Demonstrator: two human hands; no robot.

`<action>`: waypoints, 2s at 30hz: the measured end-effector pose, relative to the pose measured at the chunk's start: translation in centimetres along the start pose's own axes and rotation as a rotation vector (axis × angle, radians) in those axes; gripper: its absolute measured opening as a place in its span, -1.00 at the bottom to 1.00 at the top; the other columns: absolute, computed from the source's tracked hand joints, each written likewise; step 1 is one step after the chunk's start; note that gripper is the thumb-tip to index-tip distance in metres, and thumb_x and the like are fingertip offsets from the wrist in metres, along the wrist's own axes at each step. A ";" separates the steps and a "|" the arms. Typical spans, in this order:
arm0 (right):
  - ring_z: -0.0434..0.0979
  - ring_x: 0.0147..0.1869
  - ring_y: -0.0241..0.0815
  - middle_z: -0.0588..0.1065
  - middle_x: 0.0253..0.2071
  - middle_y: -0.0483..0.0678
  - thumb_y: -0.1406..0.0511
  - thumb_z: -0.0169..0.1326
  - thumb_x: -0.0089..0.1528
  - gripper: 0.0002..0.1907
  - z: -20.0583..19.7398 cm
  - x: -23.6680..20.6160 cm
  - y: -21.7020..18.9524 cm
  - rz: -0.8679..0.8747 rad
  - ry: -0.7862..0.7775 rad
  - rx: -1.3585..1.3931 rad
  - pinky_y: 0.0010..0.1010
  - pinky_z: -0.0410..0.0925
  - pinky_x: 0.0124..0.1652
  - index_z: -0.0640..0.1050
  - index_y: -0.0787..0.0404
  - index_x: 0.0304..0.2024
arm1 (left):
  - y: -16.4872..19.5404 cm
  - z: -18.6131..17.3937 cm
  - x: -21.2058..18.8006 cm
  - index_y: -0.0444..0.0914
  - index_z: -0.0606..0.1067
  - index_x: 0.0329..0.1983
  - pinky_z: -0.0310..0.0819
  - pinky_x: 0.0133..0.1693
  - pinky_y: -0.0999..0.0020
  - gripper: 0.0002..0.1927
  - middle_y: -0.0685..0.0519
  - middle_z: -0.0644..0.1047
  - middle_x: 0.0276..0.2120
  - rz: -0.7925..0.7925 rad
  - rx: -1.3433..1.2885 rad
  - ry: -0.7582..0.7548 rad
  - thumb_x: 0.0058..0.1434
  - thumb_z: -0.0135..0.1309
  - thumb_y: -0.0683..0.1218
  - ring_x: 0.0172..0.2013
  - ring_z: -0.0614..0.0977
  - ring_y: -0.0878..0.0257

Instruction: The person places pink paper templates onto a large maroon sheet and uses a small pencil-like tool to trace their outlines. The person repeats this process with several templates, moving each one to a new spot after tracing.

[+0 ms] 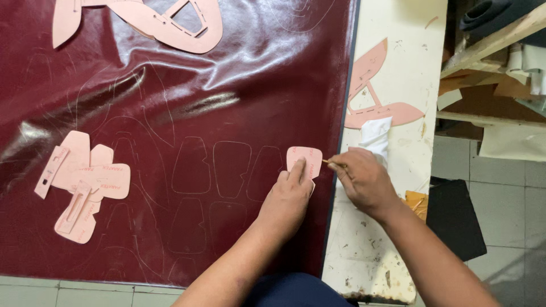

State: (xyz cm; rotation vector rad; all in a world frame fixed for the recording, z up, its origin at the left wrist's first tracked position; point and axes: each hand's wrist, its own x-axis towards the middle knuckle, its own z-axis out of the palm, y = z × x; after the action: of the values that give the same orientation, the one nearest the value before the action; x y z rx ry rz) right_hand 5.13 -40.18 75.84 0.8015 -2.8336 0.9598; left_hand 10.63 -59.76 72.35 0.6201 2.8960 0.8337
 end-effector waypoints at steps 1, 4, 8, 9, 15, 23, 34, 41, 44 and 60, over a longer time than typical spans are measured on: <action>0.56 -0.14 0.00 0.57 -0.26 0.00 0.35 0.17 0.28 -0.92 0.1 -0.5 -0.3 0.006 0.003 0.014 -0.20 0.41 -0.06 0.58 0.25 -0.22 | 0.0 0.0 0.0 -0.36 0.51 -0.14 0.59 -0.14 0.20 -0.80 -0.32 0.34 0.29 -0.001 -0.001 -0.002 0.16 0.02 -0.25 -0.17 0.53 -0.02; 0.56 -0.07 0.04 0.58 -0.23 0.00 0.35 0.17 0.27 -0.91 0.5 -1.6 -1.0 -0.010 0.035 0.027 -0.19 0.41 -0.01 0.59 0.24 -0.19 | -0.1 -0.1 -0.1 -0.36 0.52 -0.14 0.58 -0.12 0.19 -0.78 -0.30 0.34 0.29 -0.008 -0.015 0.000 0.14 0.02 -0.25 -0.16 0.53 -0.02; 0.56 0.01 0.10 0.59 -0.21 0.00 0.33 0.16 0.27 -0.88 0.7 -2.4 -1.4 0.013 0.033 0.038 -0.18 0.39 0.05 0.60 0.23 -0.17 | -0.2 0.0 -0.2 -0.37 0.51 -0.15 0.57 -0.11 0.15 -0.80 -0.29 0.33 0.30 -0.026 -0.073 0.015 0.17 0.03 -0.22 -0.13 0.53 -0.05; 0.56 0.00 0.09 0.59 -0.21 0.00 0.33 0.16 0.27 -0.88 0.7 -2.5 -1.4 0.012 0.032 0.040 -0.18 0.39 0.06 0.60 0.23 -0.17 | -0.2 0.1 -0.2 -0.37 0.51 -0.15 0.57 -0.10 0.15 -0.81 -0.28 0.34 0.30 -0.031 -0.080 0.020 0.19 0.03 -0.21 -0.13 0.53 -0.05; 0.56 0.00 0.08 0.59 -0.21 -0.01 0.32 0.16 0.28 -0.88 0.8 -2.7 -1.5 0.014 0.034 0.029 -0.17 0.40 0.08 0.60 0.24 -0.16 | -0.3 0.2 -0.1 -0.37 0.51 -0.16 0.57 -0.08 0.14 -0.83 -0.26 0.33 0.31 -0.042 -0.081 -0.001 0.22 0.02 -0.20 -0.12 0.53 -0.05; 0.58 -0.06 0.06 0.60 -0.21 -0.01 0.34 0.16 0.28 -0.89 1.1 -2.7 -1.7 0.003 0.066 0.045 -0.16 0.40 0.15 0.60 0.24 -0.17 | -0.4 0.2 0.0 -0.38 0.51 -0.17 0.56 -0.08 0.13 -0.83 -0.25 0.32 0.32 -0.050 -0.094 -0.018 0.23 0.03 -0.19 -0.09 0.52 -0.06; 0.61 -0.11 -0.01 0.60 -0.24 -0.02 0.35 0.14 0.28 -0.91 1.3 -3.8 -2.2 0.016 0.033 0.092 -0.10 0.40 0.18 0.58 0.25 -0.19 | -1.4 -0.1 0.3 -0.26 0.56 -0.18 0.28 0.23 -0.03 -0.80 -0.17 0.37 0.27 0.034 0.050 0.012 0.14 0.06 -0.15 0.19 0.43 -0.10; 0.62 -0.15 -0.06 0.60 -0.24 -0.03 0.35 0.11 0.31 -0.91 1.2 -4.4 -2.6 0.000 0.026 0.092 -0.04 0.39 0.24 0.57 0.26 -0.18 | -2.4 -1.2 0.9 -0.20 0.53 -0.01 0.00 0.31 -0.20 -0.70 0.09 0.48 0.12 0.041 0.130 0.012 0.17 0.06 -0.17 0.28 0.41 0.17; 0.62 -0.15 -0.06 0.59 -0.28 -0.04 0.34 0.11 0.31 -0.91 1.3 -4.6 -2.9 -0.035 0.001 0.094 -0.02 0.38 0.24 0.55 0.25 -0.19 | -2.6 -2.0 1.1 -0.16 0.54 0.01 -0.01 0.32 -0.17 -0.67 0.15 0.48 0.10 -0.007 0.063 -0.057 0.15 0.09 -0.16 0.19 0.46 0.24; 0.58 -0.15 -0.06 0.53 -0.29 -0.04 0.36 0.14 0.28 -0.93 2.5 -4.0 -5.3 -0.092 -0.095 0.174 -0.04 0.37 0.24 0.55 0.23 -0.20 | -3.7 -3.2 1.7 -0.02 0.68 -0.13 0.00 0.31 -0.09 -0.72 0.25 0.53 0.06 -0.028 -0.089 -0.064 0.10 0.15 -0.16 0.11 0.51 0.29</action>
State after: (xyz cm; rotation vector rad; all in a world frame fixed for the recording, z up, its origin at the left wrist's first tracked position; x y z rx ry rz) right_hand 11.46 -43.37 75.91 1.0110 -2.7906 1.1985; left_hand 7.17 -63.51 73.20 0.5858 2.7864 0.9150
